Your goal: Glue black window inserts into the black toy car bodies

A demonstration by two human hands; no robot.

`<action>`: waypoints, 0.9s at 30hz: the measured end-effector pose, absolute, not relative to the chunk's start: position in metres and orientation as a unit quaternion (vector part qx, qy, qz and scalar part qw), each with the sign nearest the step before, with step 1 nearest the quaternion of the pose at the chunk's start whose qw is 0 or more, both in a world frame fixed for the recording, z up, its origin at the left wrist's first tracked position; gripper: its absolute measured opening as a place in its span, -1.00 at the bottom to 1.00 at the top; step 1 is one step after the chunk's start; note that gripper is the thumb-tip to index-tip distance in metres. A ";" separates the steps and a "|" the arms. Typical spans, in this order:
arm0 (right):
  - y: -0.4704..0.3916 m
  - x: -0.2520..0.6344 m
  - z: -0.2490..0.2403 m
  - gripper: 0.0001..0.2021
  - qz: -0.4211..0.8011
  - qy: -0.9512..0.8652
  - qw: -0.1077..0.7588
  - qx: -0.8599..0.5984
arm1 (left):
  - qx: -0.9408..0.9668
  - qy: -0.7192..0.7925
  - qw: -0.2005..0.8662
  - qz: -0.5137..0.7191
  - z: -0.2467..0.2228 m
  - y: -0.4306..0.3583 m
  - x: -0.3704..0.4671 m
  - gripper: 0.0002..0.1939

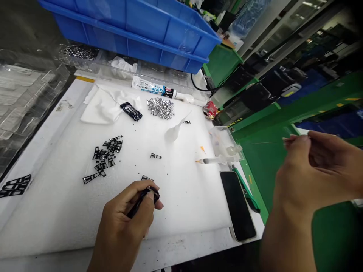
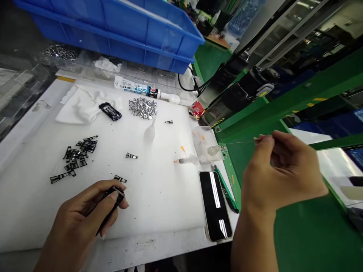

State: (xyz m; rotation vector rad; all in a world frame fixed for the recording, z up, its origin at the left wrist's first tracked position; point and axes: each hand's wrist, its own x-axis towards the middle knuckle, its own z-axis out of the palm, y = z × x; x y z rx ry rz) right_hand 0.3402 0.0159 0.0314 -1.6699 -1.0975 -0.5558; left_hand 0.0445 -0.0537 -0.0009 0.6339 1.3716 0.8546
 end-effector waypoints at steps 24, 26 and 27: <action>-0.018 0.249 0.011 -0.85 0.342 -0.366 0.634 -0.589 | 0.270 0.545 0.680 0.408 0.000 -0.047 0.042 -0.84; -0.019 0.240 0.027 -0.89 0.359 -0.326 0.681 -0.548 | 0.264 0.553 0.685 0.394 0.002 -0.045 0.042 -0.83; -0.019 0.235 0.036 -0.87 0.397 -0.300 0.699 -0.514 | 0.261 0.555 0.690 0.384 0.003 -0.044 0.041 -0.81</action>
